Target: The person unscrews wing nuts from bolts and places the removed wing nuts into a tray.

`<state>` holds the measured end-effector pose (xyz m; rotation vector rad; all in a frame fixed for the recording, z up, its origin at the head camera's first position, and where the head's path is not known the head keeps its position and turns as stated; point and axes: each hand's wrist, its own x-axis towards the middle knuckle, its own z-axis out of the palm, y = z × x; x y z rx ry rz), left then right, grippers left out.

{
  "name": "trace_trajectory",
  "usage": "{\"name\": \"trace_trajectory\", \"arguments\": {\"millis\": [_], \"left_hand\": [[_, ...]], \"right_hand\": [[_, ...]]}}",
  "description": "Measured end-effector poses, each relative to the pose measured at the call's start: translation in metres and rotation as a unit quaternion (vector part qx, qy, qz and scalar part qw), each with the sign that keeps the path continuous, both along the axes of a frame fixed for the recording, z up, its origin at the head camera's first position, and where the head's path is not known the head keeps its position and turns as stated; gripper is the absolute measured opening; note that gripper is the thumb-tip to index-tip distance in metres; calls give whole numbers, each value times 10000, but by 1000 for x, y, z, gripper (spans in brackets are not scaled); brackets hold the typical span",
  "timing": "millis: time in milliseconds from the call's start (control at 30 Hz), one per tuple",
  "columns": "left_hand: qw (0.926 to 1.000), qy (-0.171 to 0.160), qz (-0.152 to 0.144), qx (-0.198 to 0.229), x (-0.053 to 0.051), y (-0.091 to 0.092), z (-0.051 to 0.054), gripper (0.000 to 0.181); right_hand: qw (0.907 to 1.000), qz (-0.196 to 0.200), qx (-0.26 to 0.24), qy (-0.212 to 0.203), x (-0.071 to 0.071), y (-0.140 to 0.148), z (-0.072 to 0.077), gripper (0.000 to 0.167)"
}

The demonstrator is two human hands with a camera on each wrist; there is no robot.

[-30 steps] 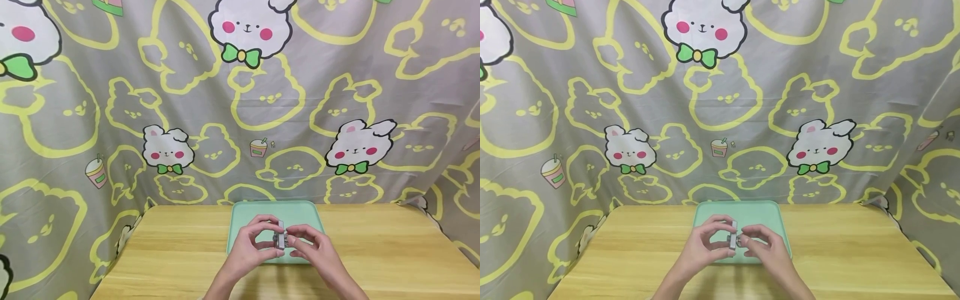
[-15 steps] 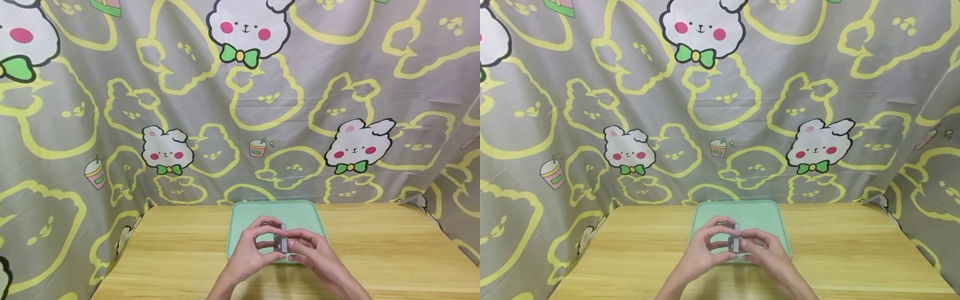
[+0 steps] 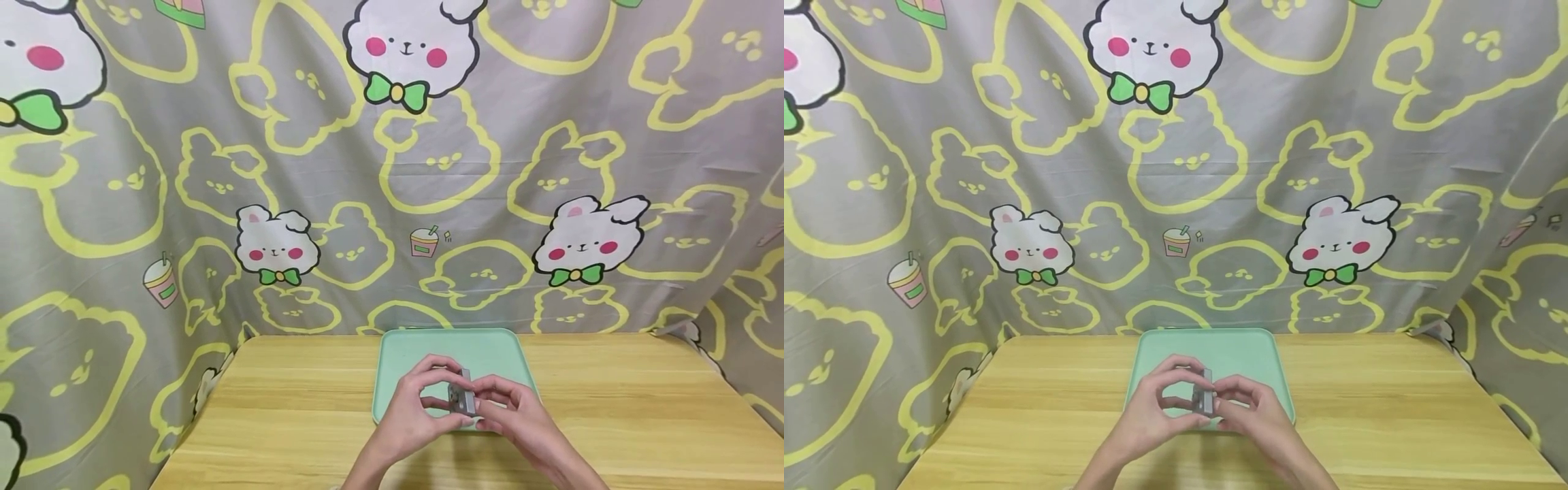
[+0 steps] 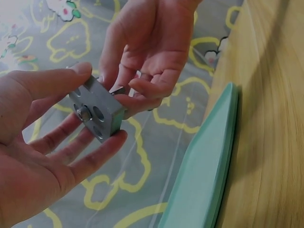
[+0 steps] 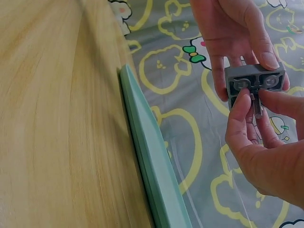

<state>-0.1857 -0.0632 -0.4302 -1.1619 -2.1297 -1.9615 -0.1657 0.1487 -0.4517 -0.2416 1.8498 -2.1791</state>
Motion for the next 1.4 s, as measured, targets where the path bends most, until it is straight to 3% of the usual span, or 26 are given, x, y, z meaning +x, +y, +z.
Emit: {"name": "trace_trajectory", "arguments": {"millis": [167, 433, 533, 833, 1100, 1300, 1400], "left_hand": [[9999, 121, 19, 67, -1, 1, -1, 35], [9991, -261, -155, 305, -4, 6, 0, 36], [9985, -375, -187, 341, -5, 8, 3, 36], [9977, -425, -284, 435, -12, 16, 16, 36], [9963, -577, -221, 592, -14, 14, 20, 36], [9954, -702, -249, 595, -13, 11, 19, 36], [9943, -760, -299, 690, -11, 10, 20, 35]], "right_hand": [[9993, -129, 244, 264, 2, 1, 1, 26], [9947, -393, 600, 739, 4, 5, 8, 27], [9884, -513, 742, 1223, 4, 6, 12, 25], [9614, -775, 977, 2452, -1, 10, 24, 16], [9380, -669, 1661, 2967, -9, 10, 40, 16], [9078, -491, 2056, 3622, -9, 10, 46, 22], [8858, -489, 2108, 4105, -8, 9, 47, 31]]}}
